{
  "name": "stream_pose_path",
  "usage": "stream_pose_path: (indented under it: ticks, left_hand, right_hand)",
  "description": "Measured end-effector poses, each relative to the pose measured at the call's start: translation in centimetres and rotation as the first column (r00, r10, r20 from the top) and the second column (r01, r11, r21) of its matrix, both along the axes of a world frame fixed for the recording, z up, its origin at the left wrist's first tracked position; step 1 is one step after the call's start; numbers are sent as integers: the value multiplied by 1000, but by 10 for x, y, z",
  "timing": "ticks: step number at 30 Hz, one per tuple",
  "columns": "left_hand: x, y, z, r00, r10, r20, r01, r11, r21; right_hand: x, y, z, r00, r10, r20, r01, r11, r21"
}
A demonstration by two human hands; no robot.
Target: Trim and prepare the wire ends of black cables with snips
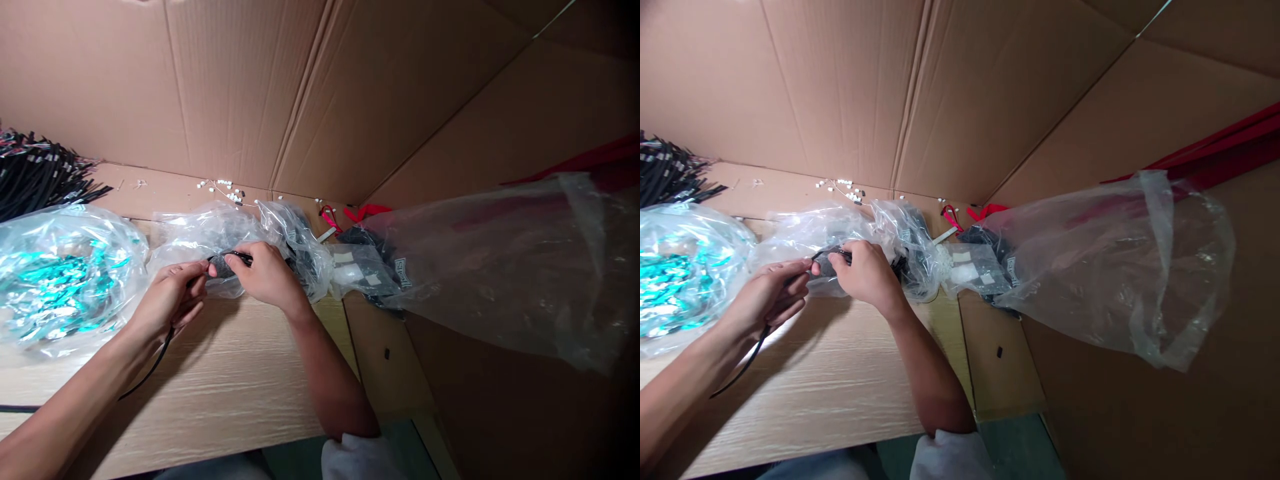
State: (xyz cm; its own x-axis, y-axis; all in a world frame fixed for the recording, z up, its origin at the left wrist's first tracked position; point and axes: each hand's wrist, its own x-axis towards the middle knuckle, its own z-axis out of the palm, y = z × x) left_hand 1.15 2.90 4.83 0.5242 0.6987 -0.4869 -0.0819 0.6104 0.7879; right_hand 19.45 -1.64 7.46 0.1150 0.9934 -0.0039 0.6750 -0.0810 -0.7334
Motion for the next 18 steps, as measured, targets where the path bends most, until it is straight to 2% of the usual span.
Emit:
stream_pose_path:
  ticks: [8, 14, 18]
  left_hand:
    - [-3, 3, -1, 961, 28, 275, 38, 972, -230]
    - [-2, 2, 3, 967, 54, 251, 20, 959, -281]
    - [-2, 2, 1, 969, 30, 246, 37, 964, -263]
  right_hand:
    - [-1, -3, 9, 1000, 9, 2, -9, 999, 52]
    - [-1, -4, 11, 1000, -6, -29, 7, 1000, 26]
    - [0, -4, 13, 1000, -17, -10, 17, 1000, -8]
